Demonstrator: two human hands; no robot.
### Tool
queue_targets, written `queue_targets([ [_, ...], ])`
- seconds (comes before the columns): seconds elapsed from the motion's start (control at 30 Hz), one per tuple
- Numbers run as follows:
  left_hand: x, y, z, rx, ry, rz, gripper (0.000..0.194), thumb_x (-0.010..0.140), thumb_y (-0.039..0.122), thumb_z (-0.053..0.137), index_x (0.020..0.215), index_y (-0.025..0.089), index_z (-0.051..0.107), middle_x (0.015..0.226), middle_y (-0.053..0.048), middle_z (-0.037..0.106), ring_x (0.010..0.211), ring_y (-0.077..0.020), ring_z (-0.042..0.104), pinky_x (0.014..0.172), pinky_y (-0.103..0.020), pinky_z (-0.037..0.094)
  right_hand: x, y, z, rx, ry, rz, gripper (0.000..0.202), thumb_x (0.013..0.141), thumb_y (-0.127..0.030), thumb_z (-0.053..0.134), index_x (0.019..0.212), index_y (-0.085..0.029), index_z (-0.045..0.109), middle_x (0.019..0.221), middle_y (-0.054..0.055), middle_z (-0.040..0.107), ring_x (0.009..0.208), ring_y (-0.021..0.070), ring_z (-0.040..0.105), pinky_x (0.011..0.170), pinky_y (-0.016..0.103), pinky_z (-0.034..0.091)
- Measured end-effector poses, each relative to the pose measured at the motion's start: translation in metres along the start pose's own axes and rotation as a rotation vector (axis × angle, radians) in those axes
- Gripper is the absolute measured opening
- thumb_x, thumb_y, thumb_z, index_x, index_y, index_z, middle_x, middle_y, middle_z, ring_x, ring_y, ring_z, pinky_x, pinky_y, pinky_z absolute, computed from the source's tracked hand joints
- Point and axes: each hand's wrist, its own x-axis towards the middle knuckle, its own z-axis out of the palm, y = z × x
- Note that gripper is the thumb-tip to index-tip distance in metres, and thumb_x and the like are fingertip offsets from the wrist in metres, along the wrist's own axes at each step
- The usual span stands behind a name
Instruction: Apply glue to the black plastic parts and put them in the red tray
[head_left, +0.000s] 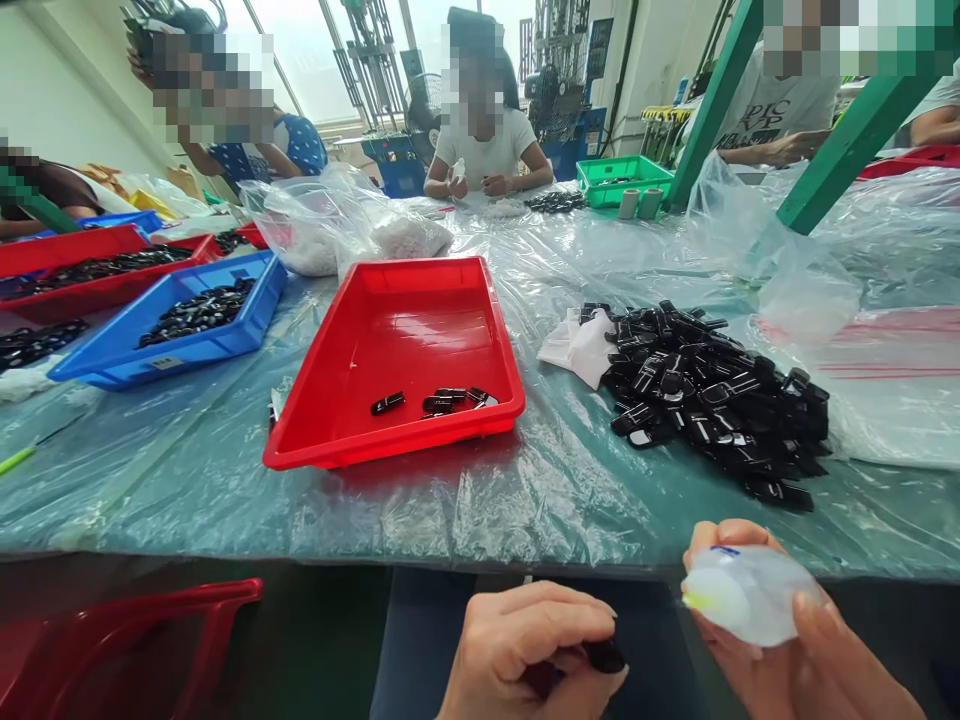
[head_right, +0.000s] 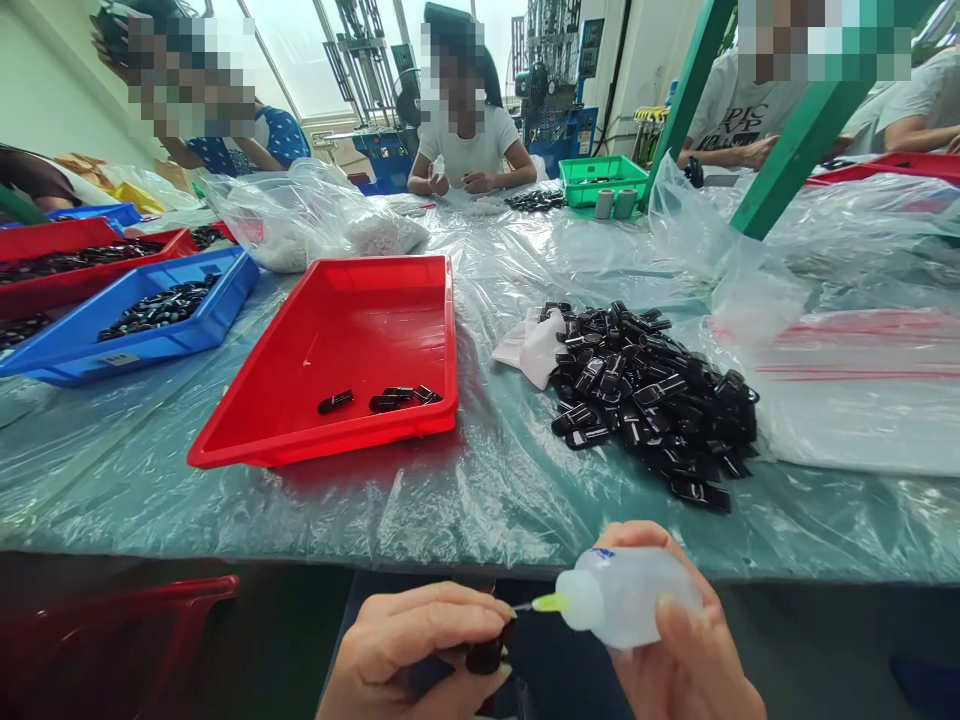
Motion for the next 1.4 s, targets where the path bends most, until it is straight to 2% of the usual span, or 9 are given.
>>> queue_targets([
  [0.2,0.011,0.01,-0.014,0.182,0.108,-0.058,0.023,0.072,0.003,0.071,0.092,0.015,0.073,0.076,-0.005,0.077,0.056,-0.0127,0.069,0.05,-0.015,0.055,0.029,-0.005,0.011,0.473,0.179,0.199,0.027,0.081,-0.045,0.063,0.091,-0.02,0.067,0.063,-0.001,0.045,0.046,0.008,0.04,0.04,0.021,0.041],
  [0.33,0.035,0.014,-0.051,0.533,0.353,-0.004,0.016,0.075,0.013,0.073,0.089,0.021,0.074,0.073,0.002,0.075,0.05,-0.0086,0.062,0.053,-0.016,0.053,0.053,-0.003,0.011,0.668,0.207,0.188,0.032,0.073,-0.04,0.074,0.088,-0.014,0.064,0.067,-0.002,0.048,0.048,0.0043,0.04,0.044,0.016,0.041],
  [0.43,0.059,0.007,-0.084,0.809,0.535,-0.036,0.013,0.077,0.025,0.071,0.089,0.02,0.074,0.074,0.0,0.074,0.056,-0.0125,0.065,0.059,-0.022,0.054,0.063,0.004,0.006,0.782,0.165,0.178,0.026,0.082,-0.038,0.068,0.085,-0.013,0.06,0.072,-0.002,0.053,0.05,0.0057,0.045,0.045,0.019,0.043],
  [0.57,0.084,-0.006,-0.118,0.937,0.461,-0.195,0.021,0.078,0.032,0.066,0.088,0.016,0.076,0.072,-0.004,0.077,0.055,-0.0176,0.069,0.055,-0.027,0.055,0.067,0.012,0.0,0.882,0.094,0.166,0.021,0.091,-0.036,0.059,0.092,-0.015,0.058,0.077,-0.002,0.057,0.054,0.0083,0.051,0.047,0.022,0.046],
  [0.67,0.096,-0.01,-0.125,0.977,0.385,-0.217,0.022,0.077,0.031,0.068,0.088,0.014,0.077,0.068,-0.006,0.077,0.052,-0.0216,0.068,0.052,-0.031,0.053,0.067,0.014,-0.001,0.923,0.061,0.164,0.02,0.091,-0.034,0.059,0.095,-0.015,0.059,0.081,-0.001,0.058,0.057,0.009,0.053,0.049,0.023,0.048],
  [0.8,0.105,-0.008,-0.106,1.05,0.384,-0.076,0.031,0.078,0.027,0.068,0.1,0.006,0.073,0.089,-0.017,0.076,0.075,-0.0326,0.069,0.068,-0.043,0.052,0.068,0.015,-0.002,0.962,0.037,0.155,0.019,0.092,-0.033,0.059,0.097,-0.015,0.059,0.084,0.0,0.059,0.059,0.0098,0.055,0.051,0.024,0.049],
  [0.93,0.112,-0.007,-0.059,0.928,0.21,0.189,0.018,0.088,0.018,0.056,0.092,0.011,0.072,0.088,-0.012,0.075,0.078,-0.0238,0.066,0.076,-0.036,0.052,0.068,0.015,-0.002,0.985,0.018,0.142,0.019,0.092,-0.032,0.059,0.098,-0.015,0.059,0.085,0.001,0.06,0.06,0.0099,0.056,0.052,0.024,0.049],
  [1.17,0.149,-0.019,0.012,0.822,-0.248,-0.004,0.012,0.086,0.016,0.06,0.092,0.014,0.07,0.092,-0.009,0.073,0.079,-0.0218,0.07,0.069,-0.03,0.055,0.068,0.013,-0.002,0.98,0.014,0.136,0.018,0.092,-0.031,0.059,0.099,-0.015,0.059,0.085,0.0,0.06,0.06,0.01,0.056,0.052,0.024,0.05],
  [1.4,0.176,-0.042,0.033,0.77,-0.391,-0.187,0.02,0.091,0.03,0.06,0.101,0.013,0.063,0.101,-0.007,0.067,0.089,-0.02,0.066,0.078,-0.04,0.054,0.067,0.013,-0.001,0.94,0.033,0.121,0.019,0.092,-0.033,0.059,0.098,-0.015,0.059,0.085,0.001,0.06,0.06,0.01,0.056,0.052,0.024,0.049],
])
